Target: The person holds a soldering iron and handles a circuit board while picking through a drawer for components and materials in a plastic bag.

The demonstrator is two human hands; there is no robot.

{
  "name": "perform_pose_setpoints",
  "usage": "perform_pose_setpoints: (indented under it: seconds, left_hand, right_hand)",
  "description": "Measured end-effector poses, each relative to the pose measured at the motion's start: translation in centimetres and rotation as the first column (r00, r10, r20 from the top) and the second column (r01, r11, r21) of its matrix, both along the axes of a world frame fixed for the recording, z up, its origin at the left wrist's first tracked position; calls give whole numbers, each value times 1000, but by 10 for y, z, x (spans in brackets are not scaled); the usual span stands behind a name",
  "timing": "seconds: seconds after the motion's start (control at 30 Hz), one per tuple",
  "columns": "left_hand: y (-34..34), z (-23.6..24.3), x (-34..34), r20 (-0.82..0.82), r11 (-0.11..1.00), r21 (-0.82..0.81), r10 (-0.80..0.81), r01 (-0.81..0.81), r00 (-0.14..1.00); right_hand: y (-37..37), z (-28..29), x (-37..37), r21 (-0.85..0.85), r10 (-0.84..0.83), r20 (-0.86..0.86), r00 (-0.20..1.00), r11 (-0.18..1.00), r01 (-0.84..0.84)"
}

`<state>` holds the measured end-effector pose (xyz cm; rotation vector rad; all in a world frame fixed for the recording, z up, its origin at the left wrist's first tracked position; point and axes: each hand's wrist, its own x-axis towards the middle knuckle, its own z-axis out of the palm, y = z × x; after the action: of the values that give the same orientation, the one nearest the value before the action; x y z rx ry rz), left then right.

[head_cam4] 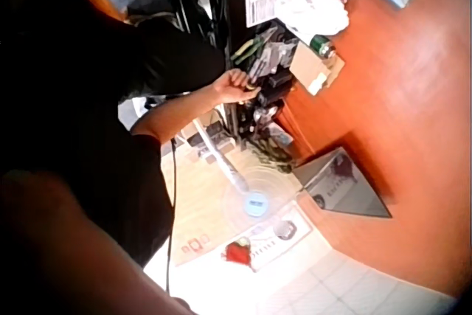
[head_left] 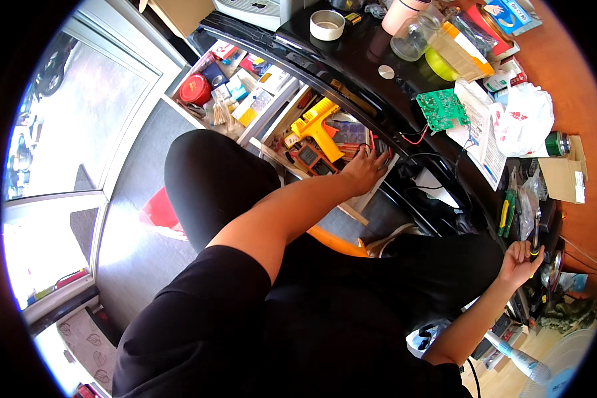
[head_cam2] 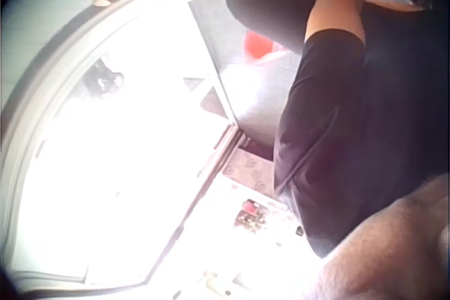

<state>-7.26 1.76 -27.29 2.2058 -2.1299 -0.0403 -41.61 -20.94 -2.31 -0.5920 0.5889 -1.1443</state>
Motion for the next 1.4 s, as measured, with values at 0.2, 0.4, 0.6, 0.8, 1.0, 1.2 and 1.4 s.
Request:
perform_pose_setpoints:
  seconds: [0.2, 0.4, 0.6, 0.8, 1.0, 1.2, 1.4]
  left_hand:
    - [-41, -7, 20, -99, 989, 108, -86, 97, 991]
    - [-34, -13, 18, -107, 1000, 24, -3, 5, 994]
    - [3, -2, 18, 83, 996, -53, 76, -72, 994]
    - [18, -4, 28, 168, 986, -65, 163, -154, 972]
    - [18, -10, 28, 77, 982, -43, 187, -184, 979]
    - [16, -15, 24, 43, 976, -40, 214, -213, 976]
    - [11, -15, 25, -36, 948, 31, 318, -317, 947]
  right_hand:
    - [9, 8, 6, 13, -39, -53, 998, 999, 39]
    - [15, 10, 6, -9, -71, -115, 991, 997, 71]
    - [7, 8, -5, -3, -2, -44, 999, 1000, 2]
    - [5, 6, 12, 4, -21, -112, 993, 1000, 22]
    - [10, 9, 7, -19, -36, -93, 995, 999, 34]
    - [12, 6, -2, -4, -59, -51, 997, 998, 59]
    - [13, 9, -3, 5, -51, -44, 998, 999, 52]
